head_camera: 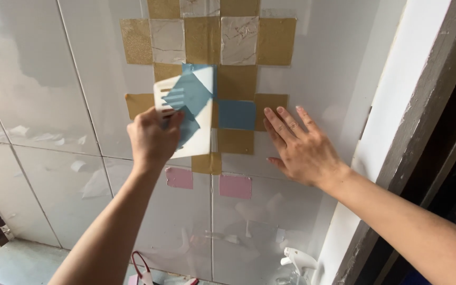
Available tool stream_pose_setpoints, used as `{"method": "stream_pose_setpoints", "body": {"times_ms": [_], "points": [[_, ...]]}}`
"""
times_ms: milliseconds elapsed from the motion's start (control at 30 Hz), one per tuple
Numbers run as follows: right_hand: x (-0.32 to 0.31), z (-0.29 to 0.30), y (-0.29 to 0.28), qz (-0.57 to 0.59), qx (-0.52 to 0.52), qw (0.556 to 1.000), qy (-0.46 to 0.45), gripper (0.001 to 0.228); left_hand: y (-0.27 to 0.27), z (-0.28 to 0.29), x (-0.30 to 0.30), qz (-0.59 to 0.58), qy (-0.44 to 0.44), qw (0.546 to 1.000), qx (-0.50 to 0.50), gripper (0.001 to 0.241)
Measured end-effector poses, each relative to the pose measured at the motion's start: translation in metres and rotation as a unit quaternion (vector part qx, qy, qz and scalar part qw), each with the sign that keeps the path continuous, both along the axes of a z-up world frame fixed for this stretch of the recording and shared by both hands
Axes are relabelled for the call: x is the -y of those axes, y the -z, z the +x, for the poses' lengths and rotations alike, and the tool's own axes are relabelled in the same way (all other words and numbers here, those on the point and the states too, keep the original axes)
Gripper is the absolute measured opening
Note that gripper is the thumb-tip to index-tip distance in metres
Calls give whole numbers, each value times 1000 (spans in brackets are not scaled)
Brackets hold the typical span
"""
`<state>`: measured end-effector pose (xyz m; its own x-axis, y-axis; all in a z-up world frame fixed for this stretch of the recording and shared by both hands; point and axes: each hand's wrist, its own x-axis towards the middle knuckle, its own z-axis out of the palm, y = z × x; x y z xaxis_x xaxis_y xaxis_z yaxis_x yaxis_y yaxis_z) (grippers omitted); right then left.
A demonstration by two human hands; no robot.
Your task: Applying decorative vinyl tile stickers to a tiled wall.
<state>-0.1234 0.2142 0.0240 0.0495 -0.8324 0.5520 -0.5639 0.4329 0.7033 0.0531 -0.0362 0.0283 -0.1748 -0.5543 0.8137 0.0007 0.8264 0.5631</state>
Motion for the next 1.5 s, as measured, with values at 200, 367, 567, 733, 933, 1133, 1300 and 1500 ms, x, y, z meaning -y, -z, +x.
{"method": "stream_pose_setpoints", "body": {"times_ms": [200, 367, 567, 733, 933, 1133, 1300, 1500], "points": [[28, 5, 3, -4, -2, 997, -76, 81, -4, -13, -20, -23, 13, 999, -44, 22], [31, -7, 8, -10, -23, 994, -107, 79, 4, -27, -19, -62, 64, 995, -36, 22], [25, 4, 7, -16, -49, 993, -110, 78, -1, 18, 5, 16, 50, 999, -10, 20], [46, 27, -10, -55, 28, 988, -143, 45, -5, 37, 4, 25, -7, 999, -47, 21], [94, 8, -51, -52, -7, 962, -267, 13, 1, 45, -6, 108, 47, 992, -44, 22], [105, 4, -53, -57, 28, 943, -328, 13, 12, 50, -2, 144, 68, 987, -13, 24], [111, 8, -54, -61, 119, 924, -359, 9, 26, 50, 6, 138, 106, 985, -9, 25], [119, 23, -64, -78, 172, 925, -331, 17, 19, 54, 5, 154, 119, 981, 24, 26]]}}
